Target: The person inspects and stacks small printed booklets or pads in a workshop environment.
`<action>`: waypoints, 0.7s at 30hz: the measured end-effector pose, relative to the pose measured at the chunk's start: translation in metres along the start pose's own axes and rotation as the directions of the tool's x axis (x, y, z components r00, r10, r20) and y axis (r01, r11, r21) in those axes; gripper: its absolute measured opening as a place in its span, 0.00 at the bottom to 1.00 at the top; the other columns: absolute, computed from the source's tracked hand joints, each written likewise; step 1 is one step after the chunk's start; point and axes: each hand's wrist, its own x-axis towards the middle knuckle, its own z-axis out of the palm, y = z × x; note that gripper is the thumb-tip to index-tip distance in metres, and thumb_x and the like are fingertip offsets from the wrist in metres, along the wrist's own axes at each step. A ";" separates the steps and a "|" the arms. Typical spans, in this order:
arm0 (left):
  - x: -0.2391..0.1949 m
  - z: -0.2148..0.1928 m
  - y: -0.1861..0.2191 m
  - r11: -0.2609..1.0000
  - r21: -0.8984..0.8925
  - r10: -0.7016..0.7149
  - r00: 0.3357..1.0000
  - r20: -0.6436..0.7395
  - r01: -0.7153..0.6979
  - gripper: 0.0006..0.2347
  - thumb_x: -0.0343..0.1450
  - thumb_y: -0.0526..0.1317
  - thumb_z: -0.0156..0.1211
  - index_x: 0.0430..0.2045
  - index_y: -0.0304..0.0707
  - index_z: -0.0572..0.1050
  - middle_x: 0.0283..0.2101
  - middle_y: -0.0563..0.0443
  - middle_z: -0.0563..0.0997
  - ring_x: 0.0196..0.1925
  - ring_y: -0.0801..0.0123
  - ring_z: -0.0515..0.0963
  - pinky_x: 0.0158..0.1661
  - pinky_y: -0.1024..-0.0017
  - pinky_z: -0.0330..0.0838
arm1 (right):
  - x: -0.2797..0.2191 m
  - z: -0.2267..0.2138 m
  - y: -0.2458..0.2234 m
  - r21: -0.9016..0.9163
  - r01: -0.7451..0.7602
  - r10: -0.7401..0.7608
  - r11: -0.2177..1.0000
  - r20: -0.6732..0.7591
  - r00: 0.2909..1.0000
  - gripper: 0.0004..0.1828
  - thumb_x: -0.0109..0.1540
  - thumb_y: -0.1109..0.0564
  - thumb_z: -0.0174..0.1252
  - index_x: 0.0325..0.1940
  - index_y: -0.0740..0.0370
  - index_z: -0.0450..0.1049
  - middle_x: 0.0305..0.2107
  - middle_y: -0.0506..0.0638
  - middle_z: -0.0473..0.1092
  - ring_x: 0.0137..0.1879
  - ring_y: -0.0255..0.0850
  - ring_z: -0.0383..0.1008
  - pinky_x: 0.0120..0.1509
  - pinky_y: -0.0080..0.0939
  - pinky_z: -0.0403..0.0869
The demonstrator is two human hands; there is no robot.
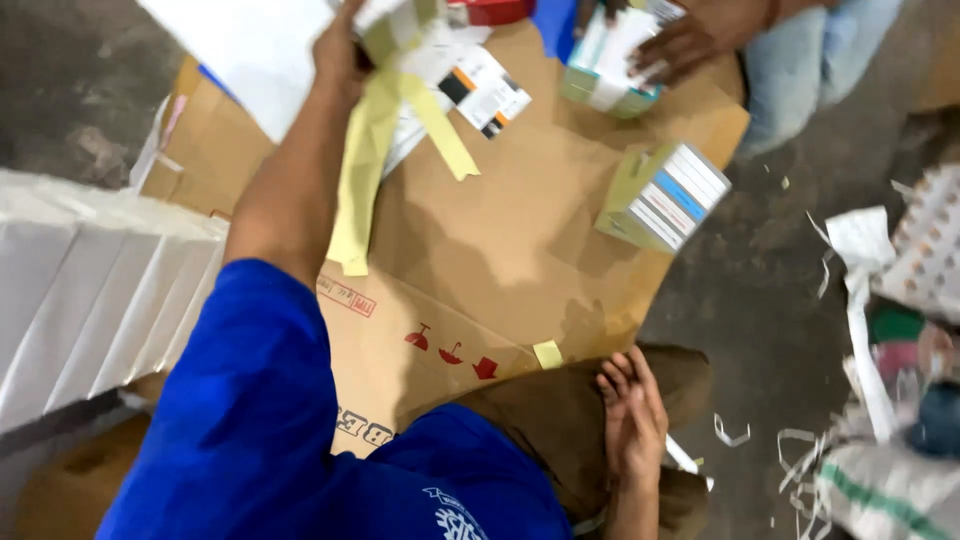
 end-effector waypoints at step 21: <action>-0.229 0.096 0.005 0.848 0.399 0.332 0.937 0.111 -0.348 0.17 0.79 0.47 0.56 0.52 0.30 0.77 0.44 0.49 0.76 0.46 0.69 0.71 0.50 0.71 0.68 | 0.026 0.010 0.009 0.160 -0.015 0.035 0.987 -0.124 0.992 0.26 0.72 0.58 0.49 0.74 0.69 0.60 0.61 0.57 0.67 0.63 0.46 0.71 0.66 0.52 0.73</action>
